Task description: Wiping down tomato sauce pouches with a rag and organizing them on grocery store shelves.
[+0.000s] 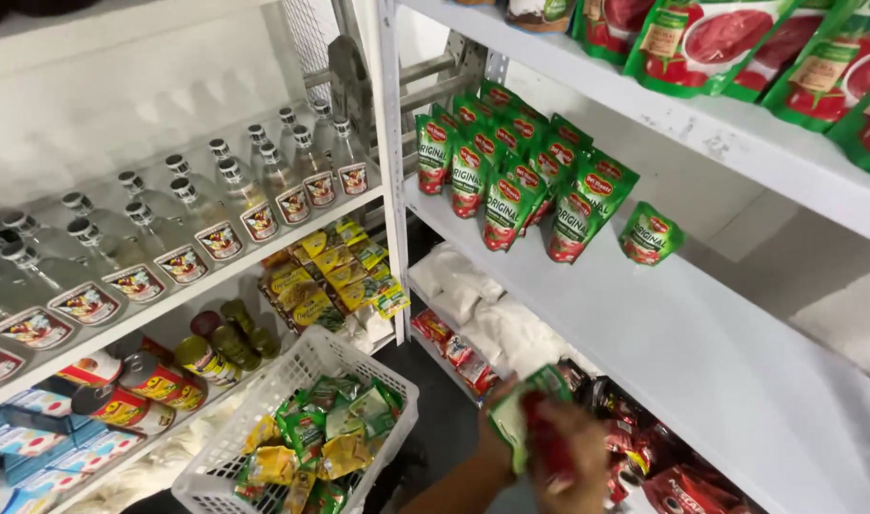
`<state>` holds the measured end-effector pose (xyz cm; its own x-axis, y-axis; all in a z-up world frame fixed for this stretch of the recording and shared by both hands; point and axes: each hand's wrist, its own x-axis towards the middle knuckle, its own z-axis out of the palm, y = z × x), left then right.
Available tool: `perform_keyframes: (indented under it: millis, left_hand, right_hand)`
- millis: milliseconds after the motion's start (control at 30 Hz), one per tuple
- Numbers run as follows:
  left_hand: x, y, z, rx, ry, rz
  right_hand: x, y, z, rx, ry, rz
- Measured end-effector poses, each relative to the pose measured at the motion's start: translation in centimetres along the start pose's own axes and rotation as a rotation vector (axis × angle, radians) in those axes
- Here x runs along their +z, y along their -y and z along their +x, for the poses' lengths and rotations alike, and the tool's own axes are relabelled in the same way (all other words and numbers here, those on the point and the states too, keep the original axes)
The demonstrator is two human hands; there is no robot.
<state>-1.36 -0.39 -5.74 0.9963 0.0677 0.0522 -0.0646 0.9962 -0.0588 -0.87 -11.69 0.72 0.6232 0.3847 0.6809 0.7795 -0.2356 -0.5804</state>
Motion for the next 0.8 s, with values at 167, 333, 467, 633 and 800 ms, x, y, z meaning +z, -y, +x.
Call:
perform_keyframes:
  millis: [167,333,467,633,800]
  left_hand:
    - [4.4,-0.5,-0.6,-0.01,-0.099,0.12]
    - [-1.0,0.8,0.3,-0.055,-0.384,0.088]
    - [-2.4,0.4,1.5,-0.008,-0.285,0.109]
    - [-3.8,0.4,0.6,0.053,-0.208,0.131]
    - [-4.3,0.2,0.0,0.107,-0.081,0.164]
  right_hand:
    - [-0.3,-2.8,-0.5,0.039,0.171,-0.196]
    - [-0.2,-2.7,0.9,0.214,-0.078,-0.156]
    - [2.8,-6.2,-4.2,-0.033,-0.04,0.015]
    - [-0.2,-2.0,0.7,0.116,-0.079,-0.03]
    - [1.9,4.0,1.7,0.042,-0.064,0.417]
